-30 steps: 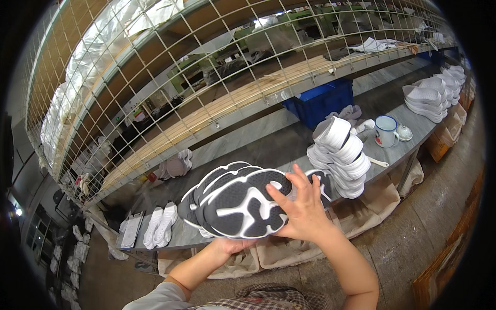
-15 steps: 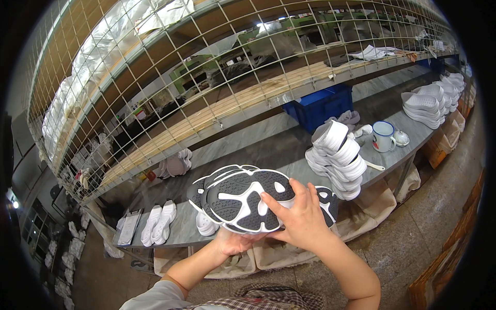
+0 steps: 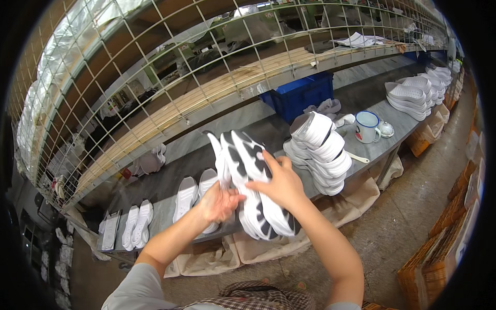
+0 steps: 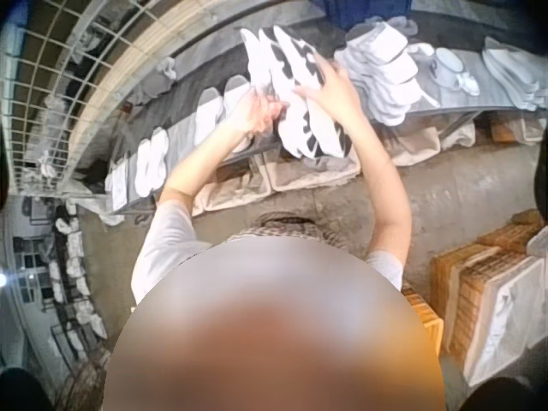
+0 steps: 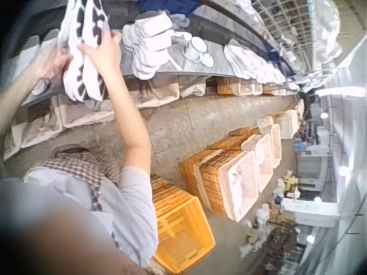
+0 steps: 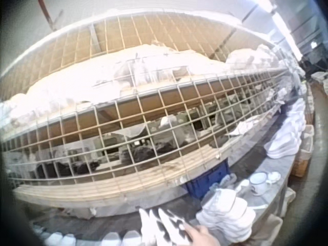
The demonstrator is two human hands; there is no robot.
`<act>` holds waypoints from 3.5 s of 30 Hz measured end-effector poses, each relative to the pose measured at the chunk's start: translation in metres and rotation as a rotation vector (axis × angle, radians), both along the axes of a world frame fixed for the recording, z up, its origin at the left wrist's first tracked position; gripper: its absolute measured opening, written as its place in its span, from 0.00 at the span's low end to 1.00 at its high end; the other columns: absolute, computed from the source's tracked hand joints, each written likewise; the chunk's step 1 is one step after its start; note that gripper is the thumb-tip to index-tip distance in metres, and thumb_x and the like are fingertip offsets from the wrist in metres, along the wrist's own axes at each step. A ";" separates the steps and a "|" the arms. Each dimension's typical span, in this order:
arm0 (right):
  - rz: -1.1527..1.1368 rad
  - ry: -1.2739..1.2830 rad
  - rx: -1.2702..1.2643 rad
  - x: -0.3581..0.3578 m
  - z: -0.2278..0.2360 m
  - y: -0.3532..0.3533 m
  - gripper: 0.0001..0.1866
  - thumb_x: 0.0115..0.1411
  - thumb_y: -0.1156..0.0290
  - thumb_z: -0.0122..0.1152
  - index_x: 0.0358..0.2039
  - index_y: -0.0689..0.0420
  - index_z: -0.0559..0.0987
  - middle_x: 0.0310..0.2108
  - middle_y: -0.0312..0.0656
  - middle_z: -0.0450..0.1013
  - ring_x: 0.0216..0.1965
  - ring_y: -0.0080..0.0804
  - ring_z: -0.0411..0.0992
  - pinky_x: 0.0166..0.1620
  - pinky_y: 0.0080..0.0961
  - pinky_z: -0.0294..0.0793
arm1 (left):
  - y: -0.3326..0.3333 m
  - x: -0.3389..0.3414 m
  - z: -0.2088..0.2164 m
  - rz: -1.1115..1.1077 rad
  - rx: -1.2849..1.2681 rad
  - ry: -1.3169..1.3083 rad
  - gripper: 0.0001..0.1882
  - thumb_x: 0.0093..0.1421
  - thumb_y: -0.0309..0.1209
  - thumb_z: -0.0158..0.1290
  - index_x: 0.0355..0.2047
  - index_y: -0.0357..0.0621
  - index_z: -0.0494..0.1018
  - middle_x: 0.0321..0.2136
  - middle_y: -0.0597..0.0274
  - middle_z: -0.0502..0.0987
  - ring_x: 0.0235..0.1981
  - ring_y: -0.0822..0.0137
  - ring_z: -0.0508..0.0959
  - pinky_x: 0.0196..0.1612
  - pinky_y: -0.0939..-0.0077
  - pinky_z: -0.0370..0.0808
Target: The person walks through a shoe factory area and repeatedly picks up white slip-on shoes from a table and crates. They turn the shoes over to view the soles, compare pairs, and place them back on the table or into crates. The person also briefly uses a pen to point at a document on the table.
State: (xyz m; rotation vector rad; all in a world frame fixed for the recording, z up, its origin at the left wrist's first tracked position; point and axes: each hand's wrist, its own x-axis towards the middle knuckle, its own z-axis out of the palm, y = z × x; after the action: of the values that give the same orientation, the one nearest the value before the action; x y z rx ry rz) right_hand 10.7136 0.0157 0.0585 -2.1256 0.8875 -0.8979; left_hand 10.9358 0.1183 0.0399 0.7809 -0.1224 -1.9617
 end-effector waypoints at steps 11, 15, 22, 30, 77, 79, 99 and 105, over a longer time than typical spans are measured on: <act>0.091 -0.157 0.958 0.069 -0.115 -0.104 0.50 0.53 0.42 0.59 0.58 0.75 0.55 0.54 0.60 0.64 0.55 0.44 0.66 0.54 0.34 0.69 | -0.104 0.051 -0.030 -0.184 -0.123 -0.862 0.21 0.64 0.48 0.46 0.37 0.41 0.74 0.16 0.71 0.68 0.15 0.79 0.65 0.17 0.89 0.59; 0.417 -0.519 1.272 0.048 -0.134 -0.083 0.35 0.65 0.52 0.47 0.62 0.65 0.53 0.57 0.51 0.62 0.55 0.39 0.66 0.54 0.33 0.69 | -0.084 0.035 -0.041 -0.146 -0.204 -1.174 0.26 0.63 0.52 0.46 0.40 0.38 0.74 0.30 0.66 0.74 0.28 0.76 0.71 0.33 0.80 0.69; 0.420 -0.712 1.278 0.034 -0.082 -0.038 0.32 0.65 0.60 0.41 0.66 0.52 0.45 0.62 0.44 0.55 0.61 0.36 0.58 0.61 0.33 0.57 | -0.059 0.003 -0.022 0.019 -0.333 -0.999 0.33 0.62 0.45 0.50 0.58 0.33 0.57 0.55 0.51 0.65 0.55 0.62 0.68 0.56 0.70 0.66; 0.529 -0.471 0.899 0.011 -0.003 0.026 0.23 0.52 0.80 0.47 0.51 0.57 0.61 0.63 0.54 0.51 0.58 0.38 0.59 0.57 0.29 0.60 | -0.004 -0.020 -0.035 0.152 -0.619 -0.548 0.20 0.66 0.33 0.42 0.55 0.37 0.63 0.48 0.55 0.71 0.45 0.65 0.74 0.48 0.74 0.75; -0.264 -0.615 0.591 -0.018 -0.133 0.069 0.40 0.58 0.60 0.58 0.64 0.59 0.50 0.59 0.47 0.55 0.58 0.34 0.57 0.56 0.34 0.61 | 0.152 -0.043 -0.109 0.282 -0.466 0.217 0.16 0.67 0.33 0.40 0.51 0.38 0.65 0.44 0.51 0.73 0.42 0.59 0.77 0.43 0.69 0.78; 0.131 -0.436 0.691 -0.034 -0.116 0.125 0.42 0.55 0.63 0.63 0.64 0.58 0.50 0.58 0.47 0.56 0.57 0.34 0.59 0.52 0.33 0.65 | 0.151 -0.043 -0.107 0.279 -0.471 0.221 0.16 0.67 0.33 0.40 0.51 0.38 0.66 0.44 0.51 0.74 0.41 0.59 0.77 0.43 0.69 0.78; 0.808 -1.223 1.520 -0.021 -0.101 0.097 0.30 0.61 0.53 0.47 0.62 0.46 0.59 0.57 0.50 0.61 0.50 0.46 0.67 0.43 0.43 0.75 | 0.118 -0.016 -0.032 0.578 -0.602 -0.055 0.47 0.53 0.67 0.42 0.61 0.43 0.55 0.54 0.48 0.67 0.50 0.55 0.73 0.48 0.54 0.76; 0.491 -1.437 2.018 0.002 -0.127 0.011 0.30 0.59 0.57 0.53 0.60 0.52 0.62 0.58 0.57 0.58 0.50 0.53 0.66 0.43 0.40 0.75 | 0.133 -0.012 -0.022 0.474 -0.776 -0.025 0.55 0.46 0.70 0.48 0.65 0.47 0.46 0.61 0.47 0.56 0.55 0.54 0.68 0.53 0.42 0.69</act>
State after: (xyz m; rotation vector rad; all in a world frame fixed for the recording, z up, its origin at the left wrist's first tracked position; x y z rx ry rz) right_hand 10.7153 0.0264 -0.0682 0.2571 0.0723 -0.4557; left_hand 10.9240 0.2517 0.0176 0.2766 -0.6137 -1.2925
